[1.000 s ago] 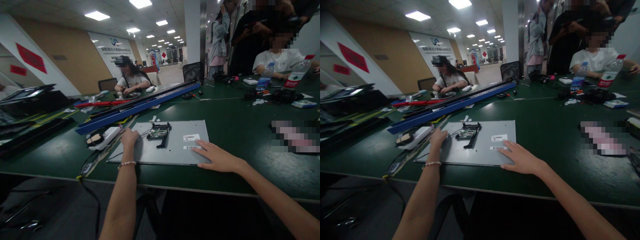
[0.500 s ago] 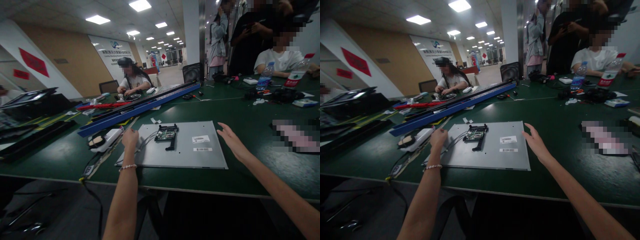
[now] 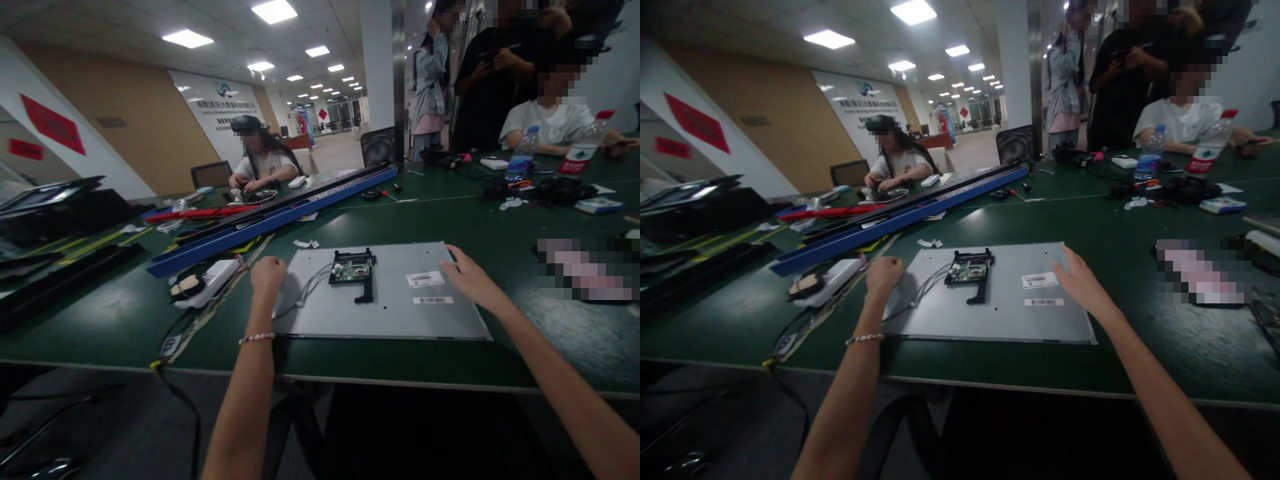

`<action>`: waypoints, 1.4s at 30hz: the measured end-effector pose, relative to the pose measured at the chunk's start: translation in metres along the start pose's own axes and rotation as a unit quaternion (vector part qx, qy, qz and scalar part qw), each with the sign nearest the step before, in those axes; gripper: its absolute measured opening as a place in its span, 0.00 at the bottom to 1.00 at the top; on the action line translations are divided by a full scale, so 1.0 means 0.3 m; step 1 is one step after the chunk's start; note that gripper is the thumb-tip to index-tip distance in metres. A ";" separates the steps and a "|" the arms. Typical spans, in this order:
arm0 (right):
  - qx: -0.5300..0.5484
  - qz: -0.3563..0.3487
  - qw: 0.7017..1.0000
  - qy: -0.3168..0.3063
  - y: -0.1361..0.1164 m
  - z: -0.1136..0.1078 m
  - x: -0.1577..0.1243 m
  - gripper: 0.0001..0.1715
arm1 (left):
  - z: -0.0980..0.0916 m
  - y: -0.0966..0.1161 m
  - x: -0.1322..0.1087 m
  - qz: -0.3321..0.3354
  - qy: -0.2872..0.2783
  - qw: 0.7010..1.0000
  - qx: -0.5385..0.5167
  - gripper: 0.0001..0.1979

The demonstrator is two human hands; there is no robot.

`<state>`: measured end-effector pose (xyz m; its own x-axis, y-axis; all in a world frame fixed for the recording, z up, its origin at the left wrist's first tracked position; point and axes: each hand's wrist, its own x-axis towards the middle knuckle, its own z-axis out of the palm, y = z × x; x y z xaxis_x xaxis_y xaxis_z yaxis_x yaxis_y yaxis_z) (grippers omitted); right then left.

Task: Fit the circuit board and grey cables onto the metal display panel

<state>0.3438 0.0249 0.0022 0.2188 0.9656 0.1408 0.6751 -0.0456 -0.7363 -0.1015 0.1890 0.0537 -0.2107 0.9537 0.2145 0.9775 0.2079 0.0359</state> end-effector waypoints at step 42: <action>-0.354 0.135 0.925 -0.025 0.155 -0.083 -0.015 0.32 | 0.014 0.293 -0.168 0.315 -0.081 0.945 0.044 0.24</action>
<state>0.3917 0.0120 -0.0163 0.4255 0.9045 -0.0284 0.8970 -0.4257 -0.1187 -0.0050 0.1602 0.0420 0.4060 0.9138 0.0133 0.9065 -0.4009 -0.1326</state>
